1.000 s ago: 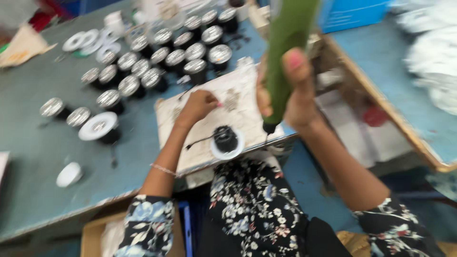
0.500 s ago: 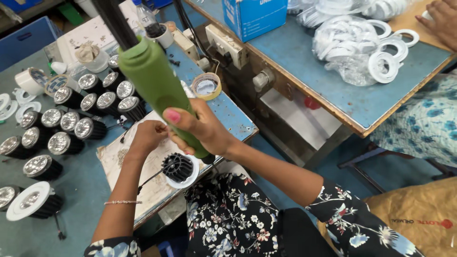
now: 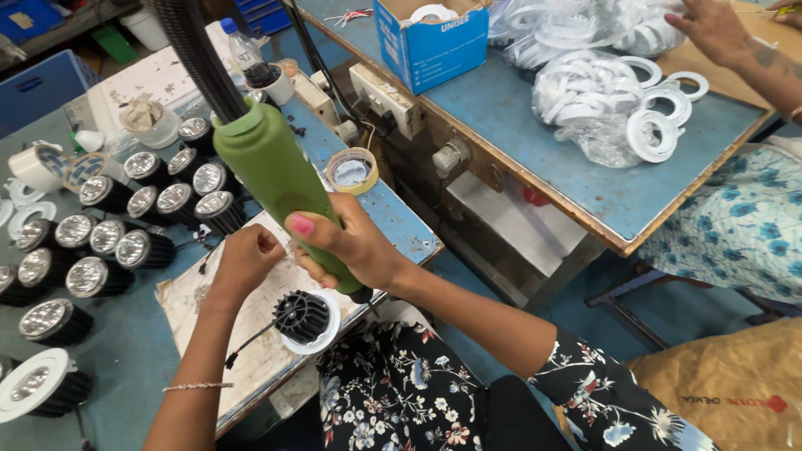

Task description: The person assembles lighting fixtures by inserting components into metal housings, fitting white rings and lenses onto the assemblies, and using an electric screwdriver to secure the internal parts. They handle multiple units on a factory workbench.

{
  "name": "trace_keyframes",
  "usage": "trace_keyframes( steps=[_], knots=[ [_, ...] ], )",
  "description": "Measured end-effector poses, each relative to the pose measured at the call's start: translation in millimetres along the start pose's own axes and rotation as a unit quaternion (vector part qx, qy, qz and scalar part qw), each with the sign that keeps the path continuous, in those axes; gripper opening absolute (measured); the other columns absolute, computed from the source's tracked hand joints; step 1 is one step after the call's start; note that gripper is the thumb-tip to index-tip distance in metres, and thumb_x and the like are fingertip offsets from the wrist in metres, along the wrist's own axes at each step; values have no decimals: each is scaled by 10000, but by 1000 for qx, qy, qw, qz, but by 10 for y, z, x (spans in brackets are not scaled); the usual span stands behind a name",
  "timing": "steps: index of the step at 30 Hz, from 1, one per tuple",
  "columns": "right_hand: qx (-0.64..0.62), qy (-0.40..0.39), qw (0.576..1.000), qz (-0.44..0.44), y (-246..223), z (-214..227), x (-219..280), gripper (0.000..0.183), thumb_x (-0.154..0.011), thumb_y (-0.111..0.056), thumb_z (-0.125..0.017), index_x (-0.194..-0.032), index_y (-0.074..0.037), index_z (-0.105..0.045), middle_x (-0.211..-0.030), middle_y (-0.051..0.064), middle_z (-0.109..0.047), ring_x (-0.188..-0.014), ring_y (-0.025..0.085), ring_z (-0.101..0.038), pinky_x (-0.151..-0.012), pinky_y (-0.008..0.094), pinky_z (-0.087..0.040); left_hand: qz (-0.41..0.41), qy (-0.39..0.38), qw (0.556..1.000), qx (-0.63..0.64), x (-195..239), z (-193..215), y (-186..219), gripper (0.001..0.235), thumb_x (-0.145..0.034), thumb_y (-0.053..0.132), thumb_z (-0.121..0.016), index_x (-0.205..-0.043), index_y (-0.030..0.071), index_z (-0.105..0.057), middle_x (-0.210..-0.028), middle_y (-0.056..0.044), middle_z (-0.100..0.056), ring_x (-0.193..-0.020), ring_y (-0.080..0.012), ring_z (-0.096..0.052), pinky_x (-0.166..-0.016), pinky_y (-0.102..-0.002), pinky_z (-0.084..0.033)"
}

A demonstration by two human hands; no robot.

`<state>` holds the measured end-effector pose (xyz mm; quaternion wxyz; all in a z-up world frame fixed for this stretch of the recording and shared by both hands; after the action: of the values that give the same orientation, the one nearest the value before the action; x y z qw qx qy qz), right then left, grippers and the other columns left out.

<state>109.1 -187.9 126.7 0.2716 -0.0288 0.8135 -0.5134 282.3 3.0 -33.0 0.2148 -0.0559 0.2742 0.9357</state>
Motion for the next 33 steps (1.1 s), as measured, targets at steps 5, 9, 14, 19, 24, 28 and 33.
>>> trace_keyframes(
  steps=[5, 9, 14, 19, 24, 28, 33],
  knots=[
    [10, -13, 1000, 2, 24, 4, 13, 574, -1013, -561, -628, -968, 3, -531, -646, 71, -525, -516, 111, -515, -500, 262, -434, 13, 81, 995, 52, 125, 357, 220, 181, -802, 99, -764, -855, -32, -651, -798, -154, -734, -720, -213, -722, -699, -333, -565],
    [24, -2, 1000, 11, 21, 69, -22, 578, -965, -588, -622, -1000, -16, -542, -646, 57, -536, -479, 100, -516, -453, 260, -448, -24, 161, 984, 68, 370, 783, 475, 150, -899, 61, -735, -982, -57, -693, -892, -140, -747, -763, -185, -714, -727, -303, -563],
    [21, 14, 1000, 8, 113, 268, -94, 670, -951, -657, -627, -945, 12, -582, -663, 78, -582, -501, 136, -572, -463, 272, -489, 31, 205, 965, 163, 792, 1267, 679, 188, -1027, 119, -693, -1156, -8, -741, -941, -102, -747, -794, -111, -706, -725, -252, -574],
    [33, 50, 998, 33, -22, 359, -65, 717, -906, -707, -657, -923, 7, -586, -647, 74, -561, -478, 156, -569, -425, 295, -474, 62, 263, 923, 272, 1599, 1443, 937, 146, -1039, 113, -666, -1019, -8, -745, -875, -45, -714, -720, -89, -630, -625, -234, -519],
    [44, 16, 997, 57, -162, 165, 9, 750, -942, -766, -603, -969, -19, -541, -622, 79, -505, -453, 177, -492, -435, 310, -430, 126, 263, 885, 362, 2399, 780, 1277, 47, -907, 35, -755, -939, 14, -727, -901, -25, -741, -808, -63, -661, -709, -205, -525],
    [106, -1, 993, 51, -195, 34, 120, 826, -970, -861, -477, -955, -36, -445, -612, 96, -416, -451, 207, -415, -447, 358, -398, 157, 244, 852, 436, 2661, 194, 1396, 56, -888, 21, -756, -944, 17, -754, -921, -32, -771, -794, -56, -693, -663, -196, -535],
    [143, -38, 986, 78, -305, -306, 199, 795, -1016, -829, -410, -985, -36, -365, -628, 101, -368, -479, 231, -369, -473, 381, -416, 175, 232, 829, 478, 2680, -136, 1405, 94, -890, 53, -759, -972, 29, -798, -922, -42, -784, -743, -37, -687, -595, -196, -537]
  ],
)
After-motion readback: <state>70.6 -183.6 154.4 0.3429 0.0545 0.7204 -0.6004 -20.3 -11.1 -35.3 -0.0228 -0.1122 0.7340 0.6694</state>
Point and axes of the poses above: each hand's wrist, its own x-axis away from the middle knuckle, its own z-axis out of the back of the hand, y = z × x, the point moved 9 cm from there along -x, towards the middle knuckle
